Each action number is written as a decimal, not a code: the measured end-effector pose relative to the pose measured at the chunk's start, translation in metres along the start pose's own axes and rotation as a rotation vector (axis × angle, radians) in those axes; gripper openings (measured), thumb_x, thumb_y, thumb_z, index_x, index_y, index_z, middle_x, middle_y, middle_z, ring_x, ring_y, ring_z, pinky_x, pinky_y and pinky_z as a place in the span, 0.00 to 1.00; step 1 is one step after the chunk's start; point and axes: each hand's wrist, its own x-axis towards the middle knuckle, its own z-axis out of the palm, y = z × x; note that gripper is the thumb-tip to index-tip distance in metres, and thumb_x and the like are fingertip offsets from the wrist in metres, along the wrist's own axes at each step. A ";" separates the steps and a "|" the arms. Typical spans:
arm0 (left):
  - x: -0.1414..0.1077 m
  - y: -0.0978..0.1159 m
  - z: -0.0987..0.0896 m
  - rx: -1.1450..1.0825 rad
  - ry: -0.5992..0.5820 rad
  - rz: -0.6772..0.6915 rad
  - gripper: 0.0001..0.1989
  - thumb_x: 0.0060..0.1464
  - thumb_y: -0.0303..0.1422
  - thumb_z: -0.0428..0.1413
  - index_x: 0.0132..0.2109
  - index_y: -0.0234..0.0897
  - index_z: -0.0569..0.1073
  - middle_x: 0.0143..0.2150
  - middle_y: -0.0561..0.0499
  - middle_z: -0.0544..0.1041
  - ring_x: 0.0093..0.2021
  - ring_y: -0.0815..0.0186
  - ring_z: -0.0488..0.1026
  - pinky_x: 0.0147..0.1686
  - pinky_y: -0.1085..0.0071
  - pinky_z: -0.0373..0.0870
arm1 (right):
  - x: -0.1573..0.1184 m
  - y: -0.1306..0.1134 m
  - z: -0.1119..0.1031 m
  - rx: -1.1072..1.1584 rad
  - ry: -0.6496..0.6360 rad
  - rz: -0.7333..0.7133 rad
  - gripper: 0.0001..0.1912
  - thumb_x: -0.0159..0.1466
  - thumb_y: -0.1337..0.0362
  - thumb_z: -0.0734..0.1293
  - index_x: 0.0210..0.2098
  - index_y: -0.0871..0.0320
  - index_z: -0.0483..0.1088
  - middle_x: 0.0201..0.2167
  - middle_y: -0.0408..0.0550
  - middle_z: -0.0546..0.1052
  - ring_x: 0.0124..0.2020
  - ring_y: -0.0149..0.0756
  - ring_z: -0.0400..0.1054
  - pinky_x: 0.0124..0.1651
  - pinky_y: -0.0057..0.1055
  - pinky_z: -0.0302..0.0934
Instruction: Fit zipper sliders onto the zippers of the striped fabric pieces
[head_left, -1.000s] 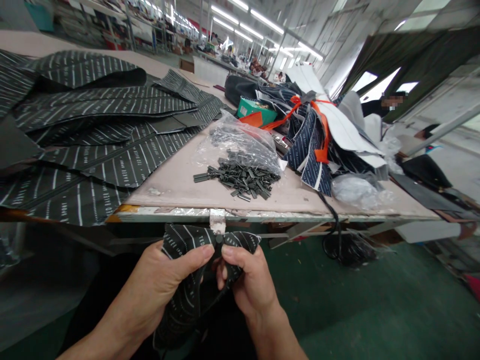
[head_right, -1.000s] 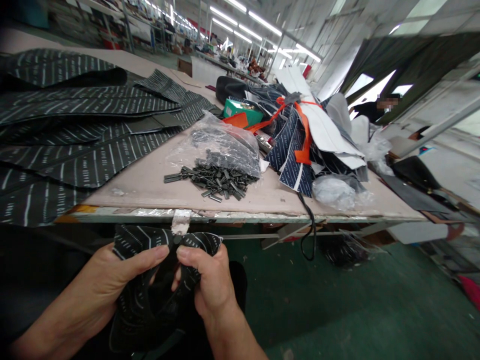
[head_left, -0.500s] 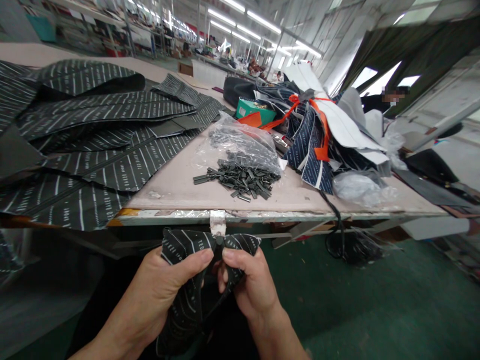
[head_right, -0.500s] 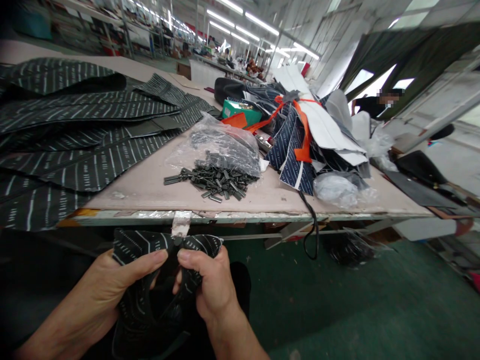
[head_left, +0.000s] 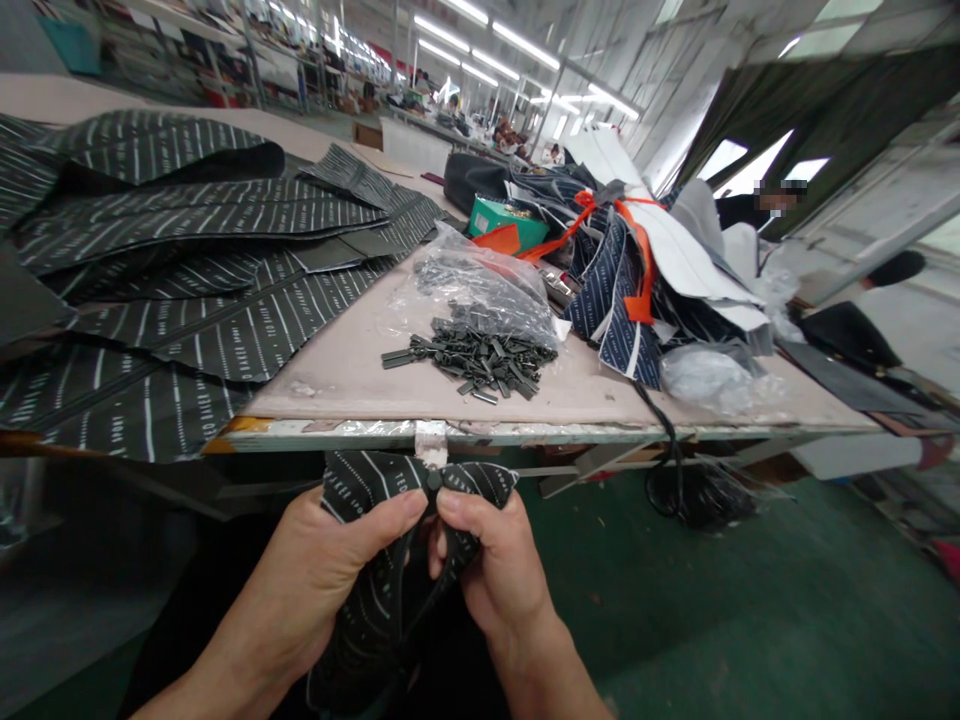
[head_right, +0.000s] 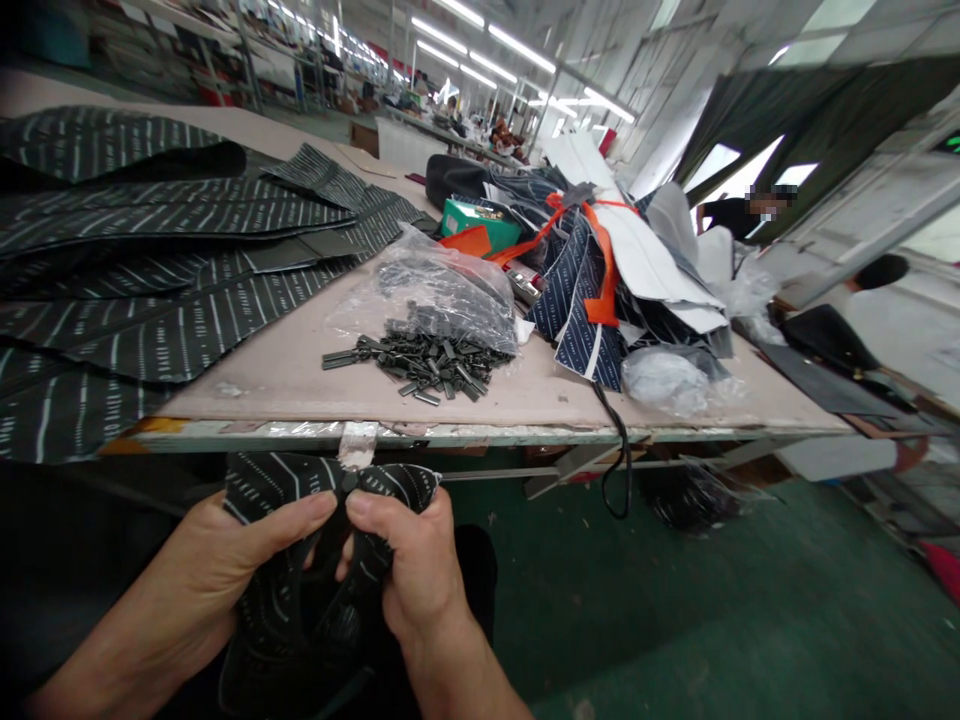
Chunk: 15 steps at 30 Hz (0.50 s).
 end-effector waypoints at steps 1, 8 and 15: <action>0.001 0.000 0.000 0.007 0.009 -0.002 0.14 0.40 0.39 0.75 0.26 0.35 0.83 0.22 0.49 0.83 0.23 0.63 0.78 0.27 0.72 0.77 | 0.000 0.000 0.001 0.012 0.003 -0.001 0.16 0.48 0.59 0.75 0.12 0.60 0.70 0.10 0.41 0.68 0.12 0.27 0.60 0.17 0.25 0.58; 0.003 -0.004 -0.003 0.007 0.039 0.002 0.14 0.40 0.39 0.75 0.29 0.35 0.84 0.23 0.48 0.84 0.23 0.62 0.79 0.27 0.70 0.77 | 0.002 0.003 -0.001 0.012 -0.028 -0.013 0.16 0.49 0.58 0.78 0.15 0.60 0.72 0.12 0.43 0.72 0.14 0.28 0.63 0.19 0.25 0.59; -0.014 -0.013 -0.028 0.245 0.089 0.042 0.11 0.38 0.39 0.75 0.29 0.40 0.85 0.25 0.51 0.85 0.29 0.57 0.80 0.29 0.71 0.78 | -0.007 0.003 -0.028 -0.194 -0.146 -0.125 0.14 0.57 0.56 0.78 0.37 0.59 0.81 0.31 0.46 0.82 0.30 0.36 0.72 0.38 0.30 0.69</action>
